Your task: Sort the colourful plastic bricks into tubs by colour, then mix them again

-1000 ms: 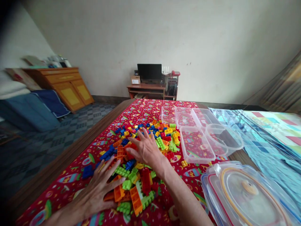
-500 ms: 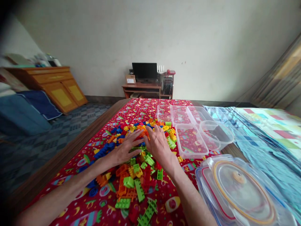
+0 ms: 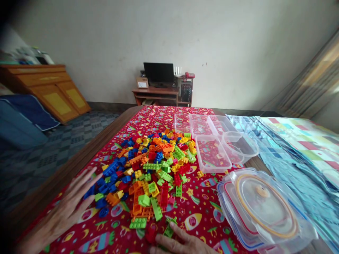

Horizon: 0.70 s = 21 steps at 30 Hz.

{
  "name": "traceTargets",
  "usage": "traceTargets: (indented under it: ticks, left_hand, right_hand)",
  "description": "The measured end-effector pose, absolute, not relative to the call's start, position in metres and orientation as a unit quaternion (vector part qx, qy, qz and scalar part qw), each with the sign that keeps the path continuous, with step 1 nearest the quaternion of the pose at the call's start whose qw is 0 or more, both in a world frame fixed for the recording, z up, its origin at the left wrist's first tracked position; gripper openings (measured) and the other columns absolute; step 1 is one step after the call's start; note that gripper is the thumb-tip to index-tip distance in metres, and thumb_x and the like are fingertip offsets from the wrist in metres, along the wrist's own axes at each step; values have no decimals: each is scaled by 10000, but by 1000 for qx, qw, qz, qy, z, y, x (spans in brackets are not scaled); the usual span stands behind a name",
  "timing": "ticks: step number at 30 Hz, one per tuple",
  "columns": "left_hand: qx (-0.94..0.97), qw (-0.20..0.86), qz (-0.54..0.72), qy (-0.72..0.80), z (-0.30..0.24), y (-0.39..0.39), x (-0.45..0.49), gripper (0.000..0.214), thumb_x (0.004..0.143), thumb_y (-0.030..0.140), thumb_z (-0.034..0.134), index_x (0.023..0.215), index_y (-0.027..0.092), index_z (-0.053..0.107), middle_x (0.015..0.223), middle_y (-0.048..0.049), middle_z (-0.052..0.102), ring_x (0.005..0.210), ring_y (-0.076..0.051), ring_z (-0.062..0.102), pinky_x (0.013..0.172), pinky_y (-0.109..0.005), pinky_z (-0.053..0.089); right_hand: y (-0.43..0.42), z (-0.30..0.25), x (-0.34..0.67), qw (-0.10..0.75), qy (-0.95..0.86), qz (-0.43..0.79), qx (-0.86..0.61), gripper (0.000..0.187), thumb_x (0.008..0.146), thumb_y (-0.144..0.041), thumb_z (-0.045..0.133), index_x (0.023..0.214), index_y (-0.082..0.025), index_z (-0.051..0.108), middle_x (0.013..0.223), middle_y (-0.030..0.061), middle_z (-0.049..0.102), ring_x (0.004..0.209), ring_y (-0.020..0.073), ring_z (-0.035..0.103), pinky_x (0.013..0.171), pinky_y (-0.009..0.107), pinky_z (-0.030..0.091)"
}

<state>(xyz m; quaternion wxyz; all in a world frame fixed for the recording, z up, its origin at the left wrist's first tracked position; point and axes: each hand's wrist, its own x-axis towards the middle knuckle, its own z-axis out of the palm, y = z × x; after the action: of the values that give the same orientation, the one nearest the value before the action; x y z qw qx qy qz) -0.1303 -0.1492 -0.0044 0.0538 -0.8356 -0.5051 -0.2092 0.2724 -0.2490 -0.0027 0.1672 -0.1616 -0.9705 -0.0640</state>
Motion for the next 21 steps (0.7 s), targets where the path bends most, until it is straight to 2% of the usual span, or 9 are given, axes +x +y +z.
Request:
traceTargets:
  ticks: [4,6,10,13,16,18,21]
  left_hand:
    - [-831,35,-174,-527,-22,-169,-121,721,908,450,458,1511,392,67,1609,-26,85,1419,-366,241,1066,-571,373]
    - [-834,40,-189,-517,-27,-168,-109,788,871,515,512,1515,370,81,1610,-54,66,1418,-381,234,1060,-558,380]
    - [-845,33,-222,-486,-27,-151,-84,917,806,571,598,1521,335,74,1610,-100,-9,1438,-402,133,1086,-570,329]
    - [-872,22,-223,-435,-18,-133,-61,834,866,465,573,1520,339,71,1609,-96,-50,1452,-386,60,1106,-572,294]
    - [-897,33,-241,-369,-3,-111,-32,734,926,401,498,1519,333,72,1609,-94,-36,1462,-347,61,1131,-574,233]
    - [-899,51,-254,-354,9,-95,-12,656,943,368,470,1512,322,145,1610,-95,5,1462,-335,83,1145,-592,162]
    - [-893,51,-267,-358,27,-73,11,517,972,335,396,1474,254,307,1592,-120,140,1452,-306,164,1162,-560,137]
  right_hand:
    - [-245,18,269,135,-974,-119,-140,339,962,-234,424,1259,-262,586,1466,-46,448,1390,118,329,1115,314,386]
    - [-238,21,259,147,-973,-109,-138,298,957,-249,445,1197,-257,621,1438,-11,487,1399,147,318,1139,367,349]
    - [-206,18,235,166,-972,-92,-138,243,946,-256,468,1080,-178,655,1378,88,546,1410,221,295,1161,504,248]
    - [-167,22,222,180,-959,-117,-187,226,942,-229,476,1098,-210,637,1406,105,513,1398,231,319,1143,557,230]
    - [-130,34,215,218,-927,-124,-278,235,933,-230,499,1129,-234,627,1387,143,519,1382,254,346,1111,581,257]
    - [-112,42,215,239,-899,-119,-347,255,927,-240,514,1155,-220,627,1366,180,525,1374,277,355,1095,573,282]
    - [-99,50,222,264,-847,-112,-447,285,930,-240,507,1181,-189,631,1335,225,530,1355,315,376,1072,571,311]
